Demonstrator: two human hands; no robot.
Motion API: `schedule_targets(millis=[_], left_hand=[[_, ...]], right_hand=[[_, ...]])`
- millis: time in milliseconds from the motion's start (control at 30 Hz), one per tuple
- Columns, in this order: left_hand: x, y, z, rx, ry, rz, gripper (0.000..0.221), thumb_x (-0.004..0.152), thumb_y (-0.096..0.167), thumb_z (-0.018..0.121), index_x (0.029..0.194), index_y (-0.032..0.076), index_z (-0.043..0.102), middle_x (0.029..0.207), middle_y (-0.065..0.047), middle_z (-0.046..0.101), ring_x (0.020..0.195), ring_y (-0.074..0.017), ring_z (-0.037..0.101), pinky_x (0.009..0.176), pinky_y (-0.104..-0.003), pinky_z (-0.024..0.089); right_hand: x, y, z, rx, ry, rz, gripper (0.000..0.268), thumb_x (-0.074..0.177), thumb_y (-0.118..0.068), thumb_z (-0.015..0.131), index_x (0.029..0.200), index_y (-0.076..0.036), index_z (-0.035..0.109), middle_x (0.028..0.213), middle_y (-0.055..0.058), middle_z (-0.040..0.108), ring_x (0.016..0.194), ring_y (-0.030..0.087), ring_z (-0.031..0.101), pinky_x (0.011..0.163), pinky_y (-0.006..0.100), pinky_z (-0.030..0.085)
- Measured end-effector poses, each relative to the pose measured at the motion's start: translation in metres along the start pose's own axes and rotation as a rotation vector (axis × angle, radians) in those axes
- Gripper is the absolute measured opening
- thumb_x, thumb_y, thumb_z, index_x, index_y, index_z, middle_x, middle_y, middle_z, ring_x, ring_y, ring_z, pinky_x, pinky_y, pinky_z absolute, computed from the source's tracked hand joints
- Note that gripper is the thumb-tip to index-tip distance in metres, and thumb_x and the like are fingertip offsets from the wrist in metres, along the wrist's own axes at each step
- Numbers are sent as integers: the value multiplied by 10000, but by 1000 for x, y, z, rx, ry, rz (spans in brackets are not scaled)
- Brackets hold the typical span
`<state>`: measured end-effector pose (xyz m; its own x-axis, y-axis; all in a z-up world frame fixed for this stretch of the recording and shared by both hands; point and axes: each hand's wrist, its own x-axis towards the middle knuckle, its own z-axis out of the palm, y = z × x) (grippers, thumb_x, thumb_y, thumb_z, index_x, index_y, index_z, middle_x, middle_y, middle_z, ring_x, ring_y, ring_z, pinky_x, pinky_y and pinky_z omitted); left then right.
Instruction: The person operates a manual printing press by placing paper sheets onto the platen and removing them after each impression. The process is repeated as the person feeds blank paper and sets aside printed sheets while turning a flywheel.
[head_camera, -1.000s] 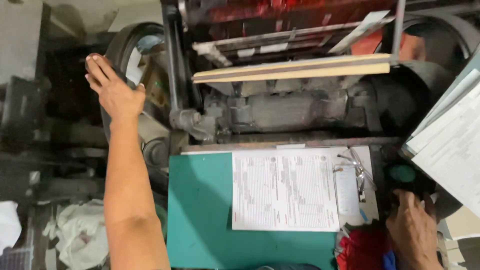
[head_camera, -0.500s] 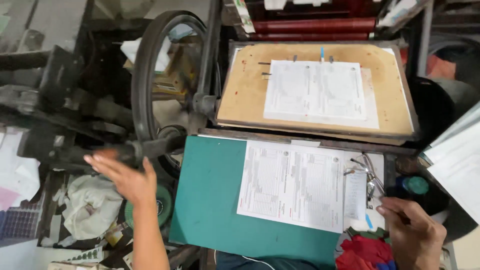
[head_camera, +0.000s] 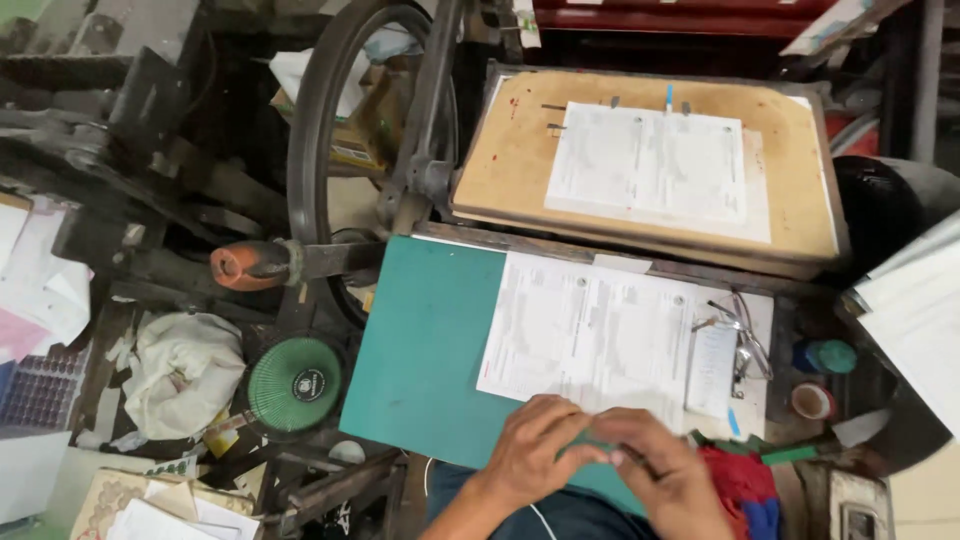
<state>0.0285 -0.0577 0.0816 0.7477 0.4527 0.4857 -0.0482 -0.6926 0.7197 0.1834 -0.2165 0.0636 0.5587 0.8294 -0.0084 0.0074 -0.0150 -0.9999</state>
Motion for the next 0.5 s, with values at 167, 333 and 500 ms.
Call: schedule_targets(millis=[167, 333, 500], left_hand=[[3, -31, -12, 83, -50, 21, 158, 804, -19, 699, 953, 33, 688, 935, -111, 692, 886, -334, 690, 797, -451, 568], [0, -58, -25, 226, -54, -145, 199, 899, 1, 685, 1090, 59, 699, 1122, -108, 734, 1062, -343, 689, 920, -448, 569], [-2, -58, -24, 485, -398, -645, 1129, 584, 289, 943, 1539, 87, 377, 1619, -141, 309, 1386, -416, 413, 1064, -511, 402]], right_hand=[[-25, -9, -57, -212, 87, 132, 266, 830, 50, 705, 1078, -37, 743, 1046, 61, 781, 904, 123, 738, 812, 248, 569], [-29, -80, -132, -1285, 773, -180, 193, 939, -137, 826, 1062, -13, 744, 1099, 175, 707, 1018, 284, 677, 807, 400, 562], [-38, -85, -179, -1762, 772, 132, 778, 639, -311, 896, 1256, 112, 682, 1306, 351, 647, 1120, 433, 666, 804, 432, 597]])
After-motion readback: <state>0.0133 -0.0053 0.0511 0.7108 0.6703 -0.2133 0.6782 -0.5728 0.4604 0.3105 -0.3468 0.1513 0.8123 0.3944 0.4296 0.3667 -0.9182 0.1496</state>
